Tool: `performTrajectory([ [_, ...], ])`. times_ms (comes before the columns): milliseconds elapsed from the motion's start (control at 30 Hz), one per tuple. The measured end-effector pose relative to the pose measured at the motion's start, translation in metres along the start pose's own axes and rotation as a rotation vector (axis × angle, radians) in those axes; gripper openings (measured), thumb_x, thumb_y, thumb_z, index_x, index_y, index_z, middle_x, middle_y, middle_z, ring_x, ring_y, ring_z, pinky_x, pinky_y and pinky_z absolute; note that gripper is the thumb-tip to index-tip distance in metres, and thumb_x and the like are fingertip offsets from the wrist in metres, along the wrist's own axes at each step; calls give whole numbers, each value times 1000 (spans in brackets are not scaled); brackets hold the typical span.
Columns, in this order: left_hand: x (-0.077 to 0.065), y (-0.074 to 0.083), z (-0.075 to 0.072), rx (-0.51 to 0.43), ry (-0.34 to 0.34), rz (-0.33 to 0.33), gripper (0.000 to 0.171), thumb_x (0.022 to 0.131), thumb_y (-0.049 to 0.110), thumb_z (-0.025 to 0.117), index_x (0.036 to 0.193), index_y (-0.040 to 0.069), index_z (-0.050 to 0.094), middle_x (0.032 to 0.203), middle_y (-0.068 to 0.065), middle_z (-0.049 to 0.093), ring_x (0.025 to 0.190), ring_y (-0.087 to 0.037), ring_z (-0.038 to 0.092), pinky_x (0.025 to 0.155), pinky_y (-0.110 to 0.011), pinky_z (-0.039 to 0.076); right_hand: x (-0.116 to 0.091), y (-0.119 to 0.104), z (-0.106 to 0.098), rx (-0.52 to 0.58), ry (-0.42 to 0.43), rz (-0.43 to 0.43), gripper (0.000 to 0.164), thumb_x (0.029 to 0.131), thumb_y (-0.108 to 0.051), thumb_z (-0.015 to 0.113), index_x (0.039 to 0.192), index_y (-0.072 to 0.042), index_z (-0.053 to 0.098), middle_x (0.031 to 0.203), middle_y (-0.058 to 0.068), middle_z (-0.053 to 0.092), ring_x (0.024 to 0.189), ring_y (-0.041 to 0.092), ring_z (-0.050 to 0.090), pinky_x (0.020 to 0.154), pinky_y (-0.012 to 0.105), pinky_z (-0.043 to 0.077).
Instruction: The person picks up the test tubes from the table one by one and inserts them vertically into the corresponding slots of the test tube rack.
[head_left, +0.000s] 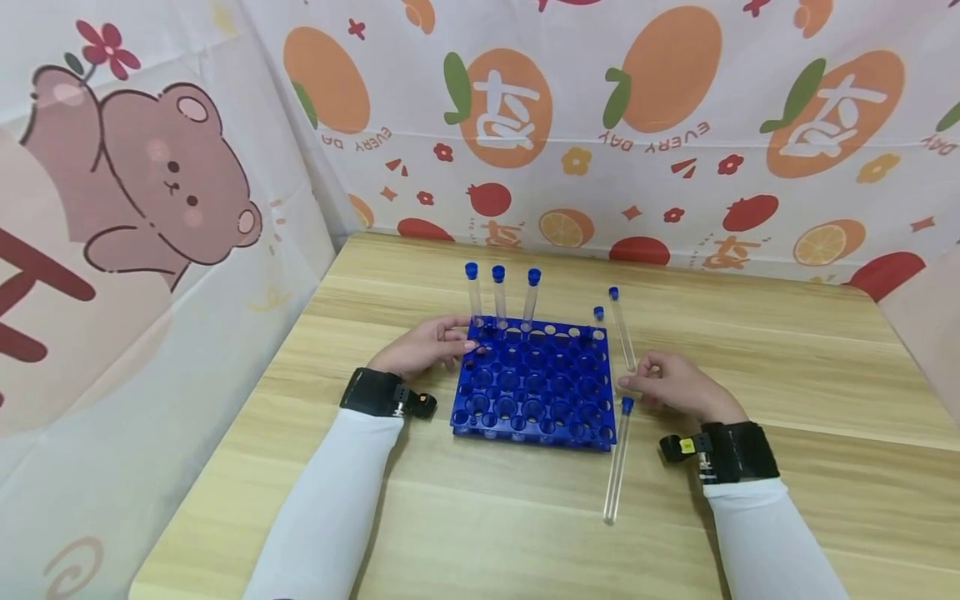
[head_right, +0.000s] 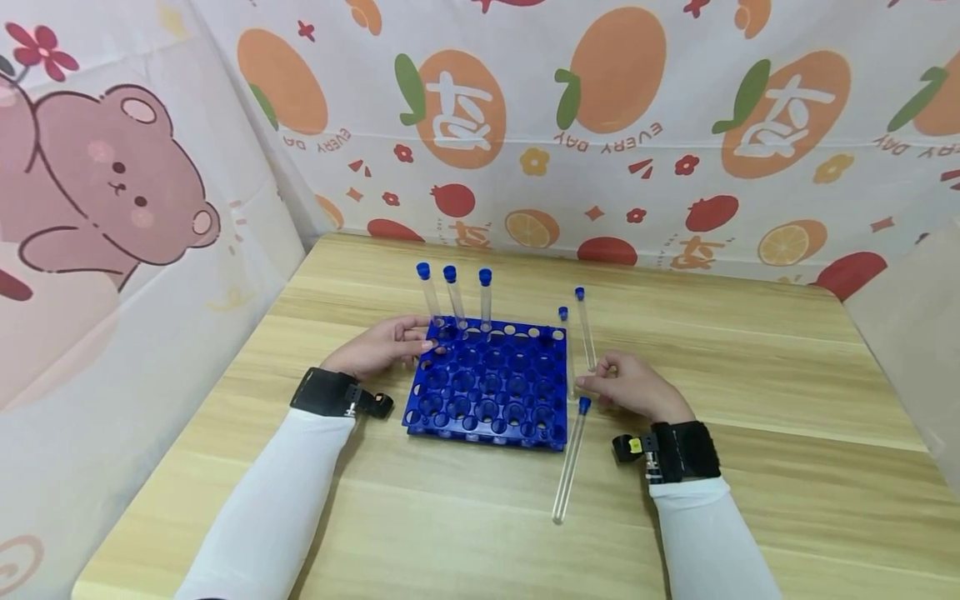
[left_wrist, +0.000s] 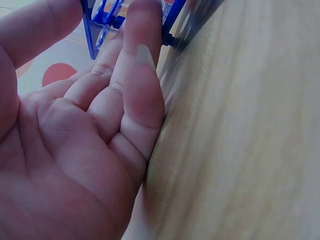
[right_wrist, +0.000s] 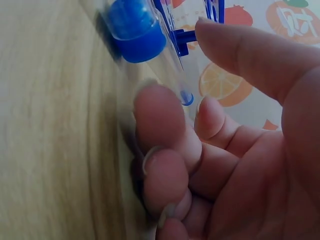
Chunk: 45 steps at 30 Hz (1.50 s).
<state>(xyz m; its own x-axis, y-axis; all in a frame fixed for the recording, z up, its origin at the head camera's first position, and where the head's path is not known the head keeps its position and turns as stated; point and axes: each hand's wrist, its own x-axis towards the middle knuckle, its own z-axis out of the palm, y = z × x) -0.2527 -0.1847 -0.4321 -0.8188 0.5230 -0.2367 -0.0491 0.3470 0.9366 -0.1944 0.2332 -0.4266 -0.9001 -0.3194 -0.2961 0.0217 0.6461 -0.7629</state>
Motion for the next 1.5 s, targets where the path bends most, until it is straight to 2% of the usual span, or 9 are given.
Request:
performTrajectory([
  [133,-1,0,0,-7,-1,-8,61,98,27,62,150,6,37,118,-14,69,79,-21,60,71,-29,51,1,1,1,6,-13,5,37,91,-41,69,89,-6,57,81,8,69,69,24,67,65,33,51],
  [467,-1,1,0,-9,9,-18,60,99,25,61,150,7,36,116,-14,69,78,-20,60,71,-28,51,2,1,7,3,-42,34,38,85,-39,76,84,-6,57,72,6,67,64,23,67,63,31,49],
  [833,-1,1,1,-18,2,-13,59,99,25,61,149,7,37,116,-15,69,79,-20,60,71,-29,51,1,-6,12,-55,-46,49,35,83,-35,78,78,-7,57,66,5,66,60,21,65,58,29,42],
  [1500,-1,2,0,-15,8,-11,60,98,25,62,149,6,37,113,-13,70,77,-21,59,70,-29,51,-1,-8,12,-70,-24,70,36,83,-34,79,77,-8,56,63,5,65,59,21,64,57,28,40],
])
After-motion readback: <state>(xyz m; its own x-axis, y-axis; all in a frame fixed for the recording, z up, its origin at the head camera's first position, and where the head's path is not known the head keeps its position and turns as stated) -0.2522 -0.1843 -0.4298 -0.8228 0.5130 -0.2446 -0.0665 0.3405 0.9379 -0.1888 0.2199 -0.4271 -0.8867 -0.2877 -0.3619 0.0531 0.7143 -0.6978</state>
